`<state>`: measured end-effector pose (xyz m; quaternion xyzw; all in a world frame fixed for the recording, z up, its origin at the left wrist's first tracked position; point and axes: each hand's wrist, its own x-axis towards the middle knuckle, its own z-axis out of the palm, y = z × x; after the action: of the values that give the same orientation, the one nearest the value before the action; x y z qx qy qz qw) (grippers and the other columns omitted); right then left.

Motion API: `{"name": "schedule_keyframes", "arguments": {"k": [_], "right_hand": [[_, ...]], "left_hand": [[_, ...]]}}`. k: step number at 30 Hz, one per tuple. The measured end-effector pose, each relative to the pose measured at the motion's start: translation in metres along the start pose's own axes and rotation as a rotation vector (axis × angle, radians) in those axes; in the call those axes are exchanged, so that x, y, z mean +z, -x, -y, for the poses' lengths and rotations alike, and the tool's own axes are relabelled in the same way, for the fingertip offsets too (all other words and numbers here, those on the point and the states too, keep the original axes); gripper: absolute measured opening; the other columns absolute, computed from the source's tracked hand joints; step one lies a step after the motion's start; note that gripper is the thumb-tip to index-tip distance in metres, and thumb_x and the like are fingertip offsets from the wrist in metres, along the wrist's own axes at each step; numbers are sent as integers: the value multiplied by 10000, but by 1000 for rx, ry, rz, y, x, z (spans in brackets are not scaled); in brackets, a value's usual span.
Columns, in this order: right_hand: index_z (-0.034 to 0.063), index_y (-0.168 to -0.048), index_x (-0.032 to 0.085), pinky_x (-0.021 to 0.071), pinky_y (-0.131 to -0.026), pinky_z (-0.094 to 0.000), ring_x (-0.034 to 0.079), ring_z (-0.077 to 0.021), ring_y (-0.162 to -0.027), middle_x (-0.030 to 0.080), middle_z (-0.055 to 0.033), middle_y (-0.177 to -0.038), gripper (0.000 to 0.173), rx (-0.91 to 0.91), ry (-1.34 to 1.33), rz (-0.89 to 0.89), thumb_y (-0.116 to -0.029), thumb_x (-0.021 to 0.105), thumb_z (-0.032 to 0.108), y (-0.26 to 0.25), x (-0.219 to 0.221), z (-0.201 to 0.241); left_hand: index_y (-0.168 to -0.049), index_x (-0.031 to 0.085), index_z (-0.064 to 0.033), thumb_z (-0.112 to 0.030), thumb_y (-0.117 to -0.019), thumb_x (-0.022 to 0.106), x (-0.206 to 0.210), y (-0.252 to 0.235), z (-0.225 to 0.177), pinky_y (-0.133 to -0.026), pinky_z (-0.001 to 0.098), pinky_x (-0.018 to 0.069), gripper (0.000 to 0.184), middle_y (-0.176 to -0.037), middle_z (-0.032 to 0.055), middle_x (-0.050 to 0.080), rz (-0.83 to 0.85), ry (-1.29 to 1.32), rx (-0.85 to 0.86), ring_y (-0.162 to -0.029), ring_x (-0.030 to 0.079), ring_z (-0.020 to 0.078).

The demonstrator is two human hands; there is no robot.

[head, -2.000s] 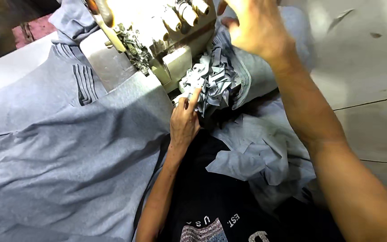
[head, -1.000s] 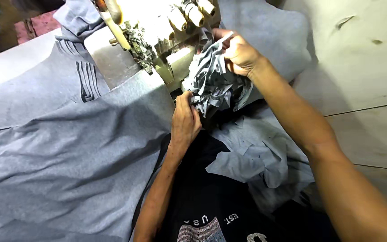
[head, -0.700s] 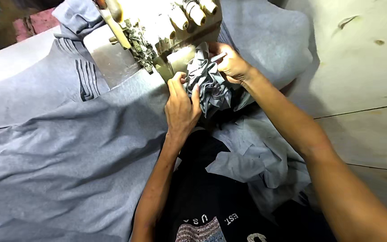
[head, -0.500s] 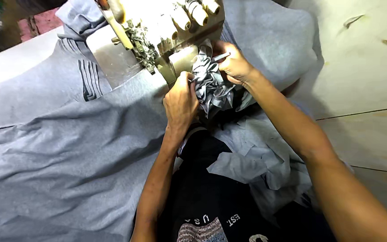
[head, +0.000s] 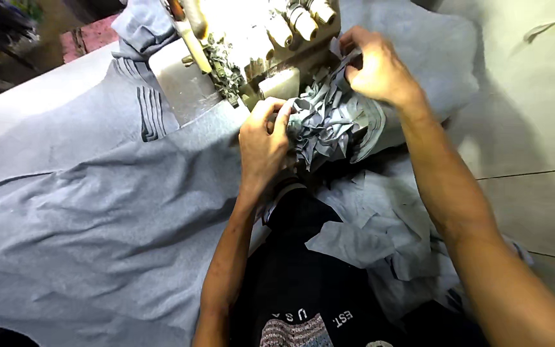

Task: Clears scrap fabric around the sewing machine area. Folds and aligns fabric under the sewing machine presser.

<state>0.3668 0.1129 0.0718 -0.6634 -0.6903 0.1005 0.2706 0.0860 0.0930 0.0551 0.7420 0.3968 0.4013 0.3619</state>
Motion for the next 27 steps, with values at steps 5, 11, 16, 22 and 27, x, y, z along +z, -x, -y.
{"name": "schedule_keyframes", "arguments": {"k": [5, 11, 16, 22, 27], "right_hand": [[72, -1385, 565, 339, -1107, -602, 504, -434, -1292, 594, -216, -1343, 477, 40, 194, 51, -909, 555, 118, 27, -37, 35], [100, -1279, 684, 434, -1066, -392, 563, -183, -1226, 668, -48, -1267, 359, -309, -290, 10, -1056, 500, 313, 55, -9, 92], [-22, -1088, 690, 613, -675, -247, 698, -86, -699, 727, -32, -805, 172, -149, -843, -14, -1010, 646, 126, 72, 39, 123], [-9, -1070, 689, 506, -464, -218, 582, -92, -513, 664, -60, -690, 284, -64, -1093, -138, -1099, 469, 169, 107, 75, 140], [2, -1010, 698, 526, -518, -238, 589, -88, -544, 662, -35, -683, 297, -32, -1041, -141, -1097, 451, 143, 128, 102, 138]], "left_hand": [[-1016, 670, -76, -209, -1083, 519, -16, 6, -19, -438, 238, 480, 212, -764, 33, 673, 77, 16, 9, -497, 570, 103], [-1134, 711, -94, -229, -1061, 555, -42, -23, -22, -536, 224, 417, 219, -706, -32, 588, 307, -131, 313, -556, 482, 34], [-1129, 713, -125, -243, -1052, 559, -75, -34, -28, -566, 235, 447, 209, -735, -37, 625, 449, -241, 401, -586, 526, 32], [-1043, 698, -115, -284, -1039, 585, -107, -40, -27, -519, 222, 405, 204, -652, -65, 579, 500, -315, 368, -533, 484, 17], [-1056, 724, -109, -290, -1035, 586, -126, -51, -10, -637, 222, 461, 228, -829, -27, 663, 474, -358, 386, -672, 553, 14]]}}
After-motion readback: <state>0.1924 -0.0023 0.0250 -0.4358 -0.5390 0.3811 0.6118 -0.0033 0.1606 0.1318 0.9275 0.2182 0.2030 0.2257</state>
